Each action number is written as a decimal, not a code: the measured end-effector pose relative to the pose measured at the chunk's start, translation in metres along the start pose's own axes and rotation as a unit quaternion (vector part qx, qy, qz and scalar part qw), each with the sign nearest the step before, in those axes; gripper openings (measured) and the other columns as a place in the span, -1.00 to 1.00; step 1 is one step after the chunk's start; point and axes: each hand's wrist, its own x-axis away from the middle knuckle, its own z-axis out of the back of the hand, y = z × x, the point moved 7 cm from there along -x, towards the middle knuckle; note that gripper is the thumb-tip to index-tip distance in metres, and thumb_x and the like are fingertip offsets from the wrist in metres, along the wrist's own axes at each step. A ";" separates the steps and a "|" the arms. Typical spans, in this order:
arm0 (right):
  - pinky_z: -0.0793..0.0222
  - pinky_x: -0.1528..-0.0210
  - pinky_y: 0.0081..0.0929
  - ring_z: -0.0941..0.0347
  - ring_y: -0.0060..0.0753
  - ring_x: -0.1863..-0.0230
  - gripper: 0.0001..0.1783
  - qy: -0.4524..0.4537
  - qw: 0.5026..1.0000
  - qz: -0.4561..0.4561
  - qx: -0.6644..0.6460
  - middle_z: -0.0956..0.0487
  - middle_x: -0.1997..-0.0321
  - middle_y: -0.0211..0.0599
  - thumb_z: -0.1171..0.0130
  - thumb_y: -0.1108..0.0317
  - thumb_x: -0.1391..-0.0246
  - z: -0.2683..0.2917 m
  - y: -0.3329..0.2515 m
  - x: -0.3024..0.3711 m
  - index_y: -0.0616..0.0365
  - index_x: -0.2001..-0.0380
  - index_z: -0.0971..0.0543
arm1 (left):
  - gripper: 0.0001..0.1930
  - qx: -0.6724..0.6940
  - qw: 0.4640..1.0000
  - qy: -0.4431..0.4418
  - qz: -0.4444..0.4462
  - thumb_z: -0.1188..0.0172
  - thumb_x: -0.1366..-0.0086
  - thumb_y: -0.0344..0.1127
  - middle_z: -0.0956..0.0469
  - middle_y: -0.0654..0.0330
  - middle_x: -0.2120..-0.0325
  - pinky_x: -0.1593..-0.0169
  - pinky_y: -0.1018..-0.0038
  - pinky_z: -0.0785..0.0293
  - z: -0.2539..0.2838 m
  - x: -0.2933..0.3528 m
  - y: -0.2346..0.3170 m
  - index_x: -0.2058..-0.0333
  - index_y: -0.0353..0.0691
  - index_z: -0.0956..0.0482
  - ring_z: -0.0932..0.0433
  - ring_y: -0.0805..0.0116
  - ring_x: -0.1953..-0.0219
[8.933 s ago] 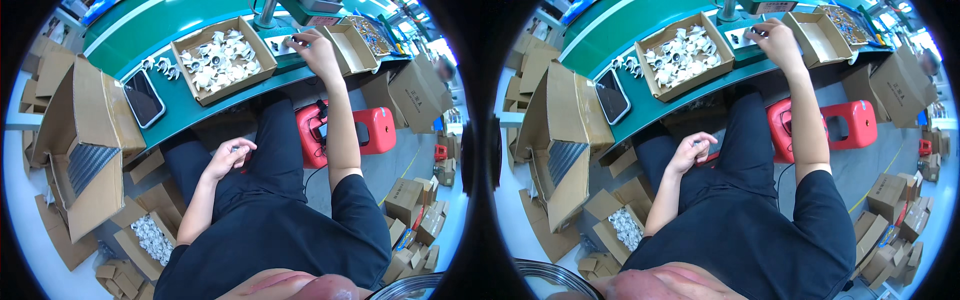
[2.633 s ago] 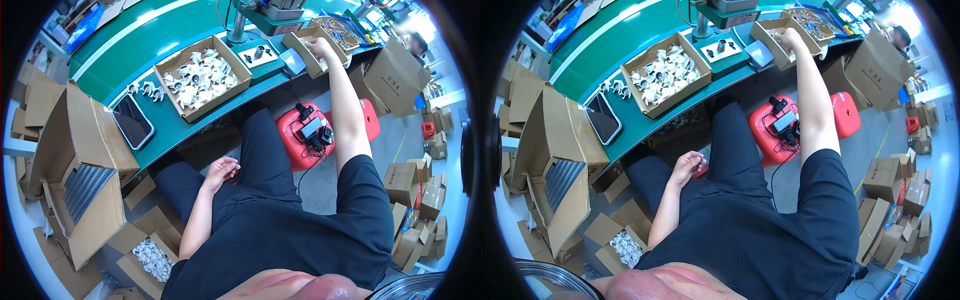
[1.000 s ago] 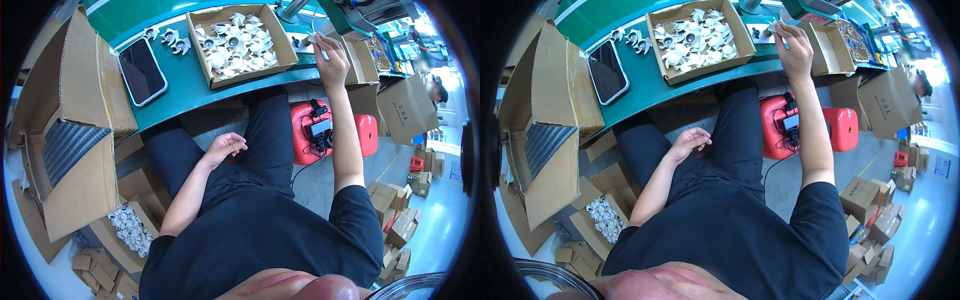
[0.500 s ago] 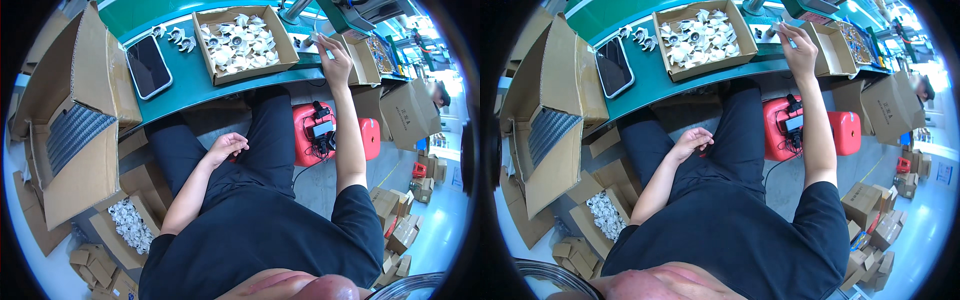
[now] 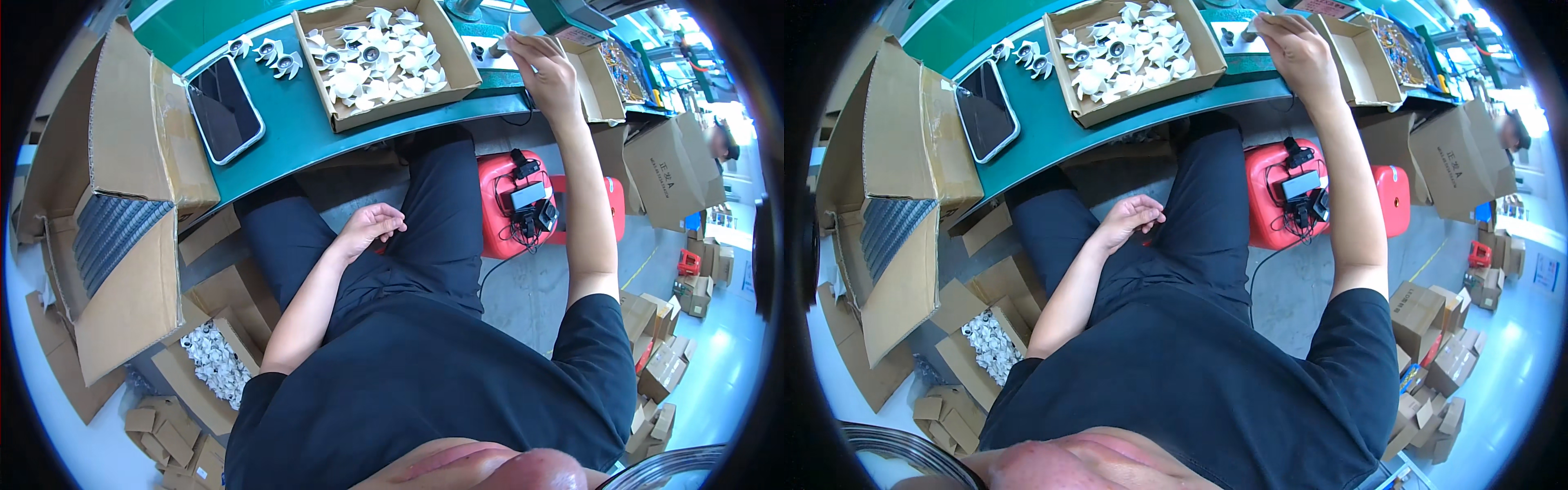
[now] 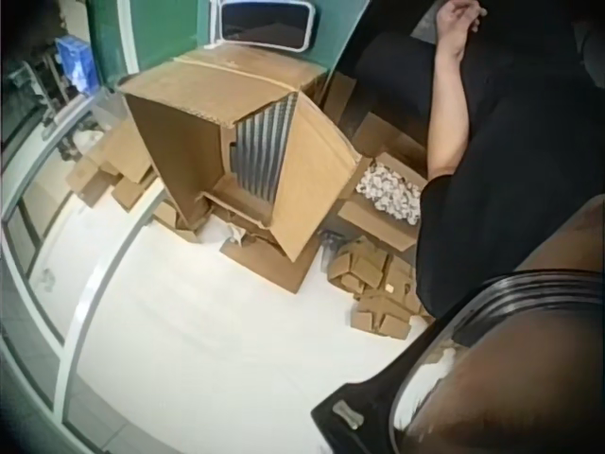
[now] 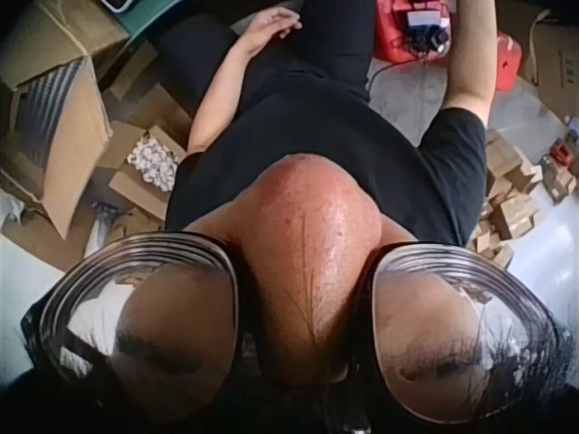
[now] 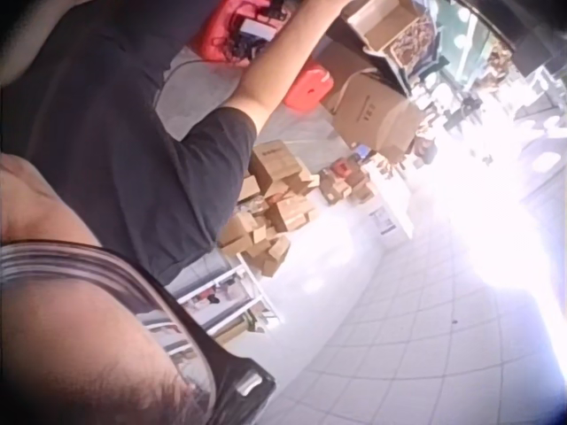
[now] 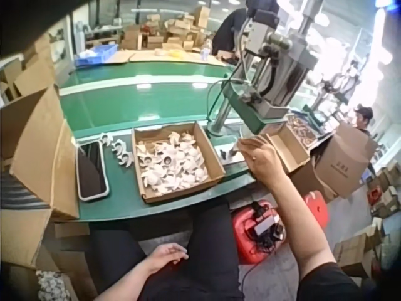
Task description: Assembling small electronic components by attaching plastic housings to metal parts on a production line.
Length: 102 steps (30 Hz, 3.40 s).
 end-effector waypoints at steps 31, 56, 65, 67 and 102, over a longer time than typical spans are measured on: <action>-0.48 -0.02 -0.41 -0.59 -0.40 0.08 -0.66 0.051 0.946 -0.214 -0.236 -0.64 0.08 -0.22 -0.29 0.33 -0.16 -0.030 0.012 0.028 0.34 0.07 -0.60 | -0.68 0.030 0.999 0.042 -0.007 -0.30 -0.36 -0.25 -0.67 0.19 0.27 0.28 0.69 -0.43 0.011 0.021 -0.005 0.00 -0.23 -0.49 -0.49 0.64 0.41; -0.40 -0.06 -0.26 -0.53 -0.30 0.07 -0.63 -0.151 0.914 0.021 -0.377 -0.66 0.11 -0.37 -0.40 0.46 0.08 -0.001 -0.174 0.020 0.07 0.12 -0.68 | -0.06 0.054 0.972 -0.058 -0.222 -0.50 -0.13 0.01 -0.56 0.01 -0.03 -0.08 0.40 -0.54 -0.063 0.027 0.153 -0.31 -0.40 -0.19 -0.62 0.32 0.03; -0.42 0.25 -0.63 -0.53 -0.57 0.37 -0.56 -0.051 0.927 -0.360 -0.097 -0.70 0.25 -0.29 -0.45 0.07 -0.02 -0.026 0.048 0.037 0.09 0.09 -0.74 | 0.73 0.321 0.806 -0.388 -0.312 -0.29 0.40 0.75 -0.11 -0.59 -0.27 -0.22 -0.02 -0.41 -0.221 0.110 0.261 -0.36 -0.70 0.26 -0.41 -0.31 -0.22; -0.42 0.25 -0.62 -0.55 -0.55 0.34 -0.55 -0.070 0.924 -0.350 -0.134 -0.71 0.23 -0.29 -0.45 0.04 -0.02 -0.039 0.046 0.027 0.09 0.10 -0.74 | 0.73 0.300 0.814 -0.371 -0.330 -0.29 0.40 0.75 -0.11 -0.59 -0.27 -0.22 -0.02 -0.41 -0.217 0.115 0.262 -0.36 -0.70 0.26 -0.41 -0.32 -0.22; -0.43 -0.11 -0.55 -0.49 -0.53 -0.09 -0.48 -0.199 0.778 -0.456 -0.383 -0.57 -0.14 -0.33 -0.05 0.14 -0.39 -0.057 0.227 0.099 0.17 -0.28 -0.42 | 0.57 0.006 0.930 -0.328 -0.166 -0.26 0.17 0.67 -0.24 -0.50 -0.24 -0.23 0.01 -0.39 -0.135 0.042 0.169 -0.40 -0.58 0.26 -0.44 -0.23 -0.22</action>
